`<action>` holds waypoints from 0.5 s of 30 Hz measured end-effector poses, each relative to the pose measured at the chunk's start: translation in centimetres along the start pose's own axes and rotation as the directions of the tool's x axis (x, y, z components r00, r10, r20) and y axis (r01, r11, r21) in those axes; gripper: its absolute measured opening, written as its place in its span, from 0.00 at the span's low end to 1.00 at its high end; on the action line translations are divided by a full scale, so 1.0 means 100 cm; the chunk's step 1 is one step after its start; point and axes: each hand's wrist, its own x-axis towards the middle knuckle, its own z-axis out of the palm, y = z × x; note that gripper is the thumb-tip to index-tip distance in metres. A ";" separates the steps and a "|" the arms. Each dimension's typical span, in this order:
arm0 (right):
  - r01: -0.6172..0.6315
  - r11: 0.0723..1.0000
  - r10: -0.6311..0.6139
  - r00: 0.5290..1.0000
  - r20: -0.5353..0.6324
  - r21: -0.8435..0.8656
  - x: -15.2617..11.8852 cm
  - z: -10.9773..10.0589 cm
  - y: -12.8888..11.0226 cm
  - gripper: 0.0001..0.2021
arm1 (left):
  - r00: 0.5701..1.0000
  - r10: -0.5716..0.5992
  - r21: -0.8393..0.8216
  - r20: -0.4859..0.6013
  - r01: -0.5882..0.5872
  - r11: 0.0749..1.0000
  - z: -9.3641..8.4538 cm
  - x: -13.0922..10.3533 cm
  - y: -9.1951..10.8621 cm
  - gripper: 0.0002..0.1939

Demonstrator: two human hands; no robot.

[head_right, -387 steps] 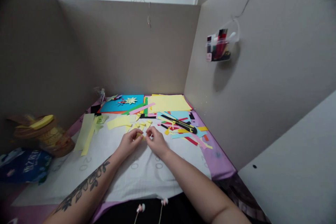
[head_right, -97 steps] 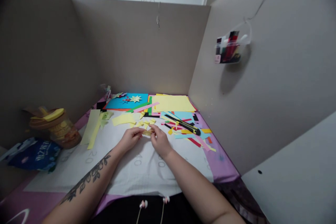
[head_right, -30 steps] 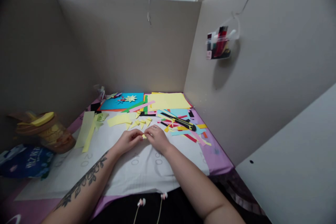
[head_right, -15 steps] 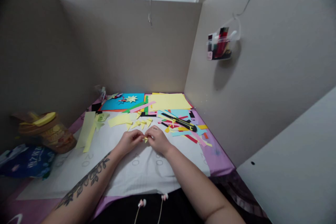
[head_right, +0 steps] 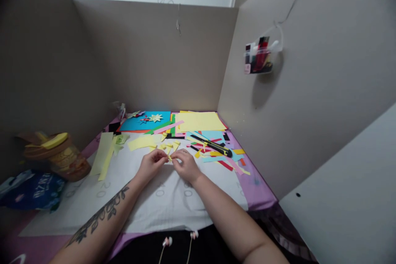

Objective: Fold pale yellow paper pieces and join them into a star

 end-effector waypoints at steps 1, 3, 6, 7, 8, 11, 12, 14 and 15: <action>0.001 1.000 -0.001 1.000 -0.005 -0.002 0.000 0.000 -0.001 0.06 | 1.000 0.014 0.015 -0.014 -0.014 1.000 0.001 0.000 -0.001 0.03; -0.006 1.000 0.006 1.000 -0.024 -0.018 0.001 0.001 -0.002 0.05 | 0.998 0.045 0.035 -0.033 -0.043 0.998 0.002 -0.001 -0.004 0.04; -0.007 0.999 0.005 0.998 -0.055 -0.035 0.000 0.003 0.000 0.05 | 0.997 0.075 0.051 -0.022 -0.074 0.996 0.003 -0.002 -0.008 0.08; -0.002 0.999 0.000 0.998 -0.056 -0.036 0.000 0.004 0.000 0.05 | 0.996 0.086 0.070 -0.007 -0.085 0.994 0.003 -0.002 -0.009 0.08; 0.002 0.999 -0.004 0.999 -0.050 -0.037 0.000 0.004 0.001 0.06 | 0.995 0.098 0.096 0.010 -0.099 0.991 0.003 -0.002 -0.010 0.08; -0.009 0.999 0.006 0.999 -0.051 -0.052 -0.001 0.006 0.001 0.06 | 0.989 0.141 0.157 0.048 -0.147 0.977 0.002 -0.001 -0.011 0.07; -0.019 0.998 0.016 0.998 -0.062 -0.059 -0.001 0.006 0.000 0.06 | 0.987 0.153 0.164 0.052 -0.160 0.973 0.002 -0.001 -0.012 0.07; -0.041 0.997 0.034 0.995 -0.091 -0.073 -0.001 0.007 -0.001 0.05 | 0.983 0.177 0.177 0.056 -0.185 0.967 0.002 -0.001 -0.013 0.06; -0.048 0.996 0.040 0.994 -0.101 -0.079 -0.001 0.007 -0.001 0.05 | 0.980 0.190 0.184 0.058 -0.197 0.963 0.001 -0.001 -0.013 0.06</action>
